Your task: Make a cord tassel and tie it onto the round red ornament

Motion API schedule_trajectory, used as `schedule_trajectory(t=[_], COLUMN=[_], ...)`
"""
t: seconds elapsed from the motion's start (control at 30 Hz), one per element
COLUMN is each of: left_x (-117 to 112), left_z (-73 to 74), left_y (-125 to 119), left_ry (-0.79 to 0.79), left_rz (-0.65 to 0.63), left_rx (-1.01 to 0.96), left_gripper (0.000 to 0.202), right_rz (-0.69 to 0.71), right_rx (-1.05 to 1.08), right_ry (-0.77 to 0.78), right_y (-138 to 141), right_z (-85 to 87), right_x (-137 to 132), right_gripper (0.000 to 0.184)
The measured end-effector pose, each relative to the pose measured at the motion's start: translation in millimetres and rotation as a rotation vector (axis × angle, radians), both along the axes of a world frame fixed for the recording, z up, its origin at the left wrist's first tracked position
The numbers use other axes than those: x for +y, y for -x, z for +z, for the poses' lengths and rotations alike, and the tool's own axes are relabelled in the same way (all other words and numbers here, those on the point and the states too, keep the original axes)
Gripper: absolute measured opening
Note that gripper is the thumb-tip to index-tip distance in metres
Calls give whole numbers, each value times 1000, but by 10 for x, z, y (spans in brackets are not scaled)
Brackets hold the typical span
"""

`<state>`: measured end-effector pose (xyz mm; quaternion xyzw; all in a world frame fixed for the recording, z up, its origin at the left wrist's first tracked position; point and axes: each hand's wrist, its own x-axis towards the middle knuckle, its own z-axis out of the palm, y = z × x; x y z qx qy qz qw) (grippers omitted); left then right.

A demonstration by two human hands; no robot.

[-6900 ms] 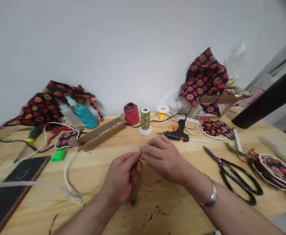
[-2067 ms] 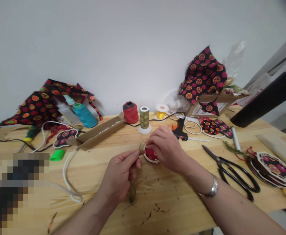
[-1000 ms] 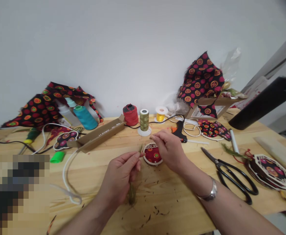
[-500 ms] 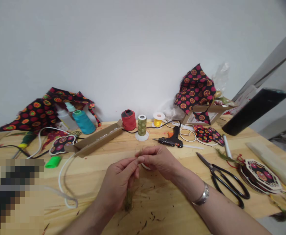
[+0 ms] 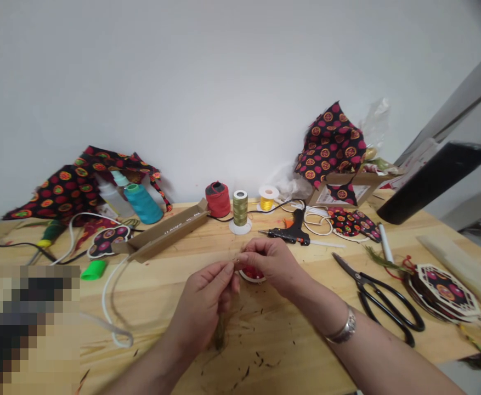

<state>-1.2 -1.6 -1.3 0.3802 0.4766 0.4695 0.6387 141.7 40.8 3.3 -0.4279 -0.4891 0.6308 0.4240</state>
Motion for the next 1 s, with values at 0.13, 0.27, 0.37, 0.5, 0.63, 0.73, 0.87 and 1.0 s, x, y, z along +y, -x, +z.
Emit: schedule_trajectory(t=[0.13, 0.27, 0.37, 0.5, 0.63, 0.73, 0.87, 1.0], left_x=[12, 15, 19, 24, 19, 17, 23, 23], left_z=[1, 8, 16, 10, 7, 22, 24, -22], left_y=[-4, -12, -21, -15, 2, 23, 63, 65], left_ry=[11, 25, 23, 17, -33, -105, -278, -347], left_rz=[4, -23, -48, -81, -51, -5, 117, 136], left_rx=[-15, -14, -7, 15, 68, 111, 326, 303], left_gripper=[32, 27, 22, 18, 17, 15, 8, 9], right_rz=[-11, 4, 7, 13, 21, -11, -76, 154], right_rx=[-17, -17, -12, -4, -3, -7, 26, 240], right_ry=[-21, -37, -54, -93, -138, -172, -222, -185], right_y=[-6, -6, -2, 6, 10, 1, -17, 5], right_z=[-9, -13, -2, 19, 25, 27, 22, -11], right_x=[7, 9, 1, -22, -40, -37, -39, -83], right_gripper=[27, 25, 24, 25, 25, 24, 25, 30])
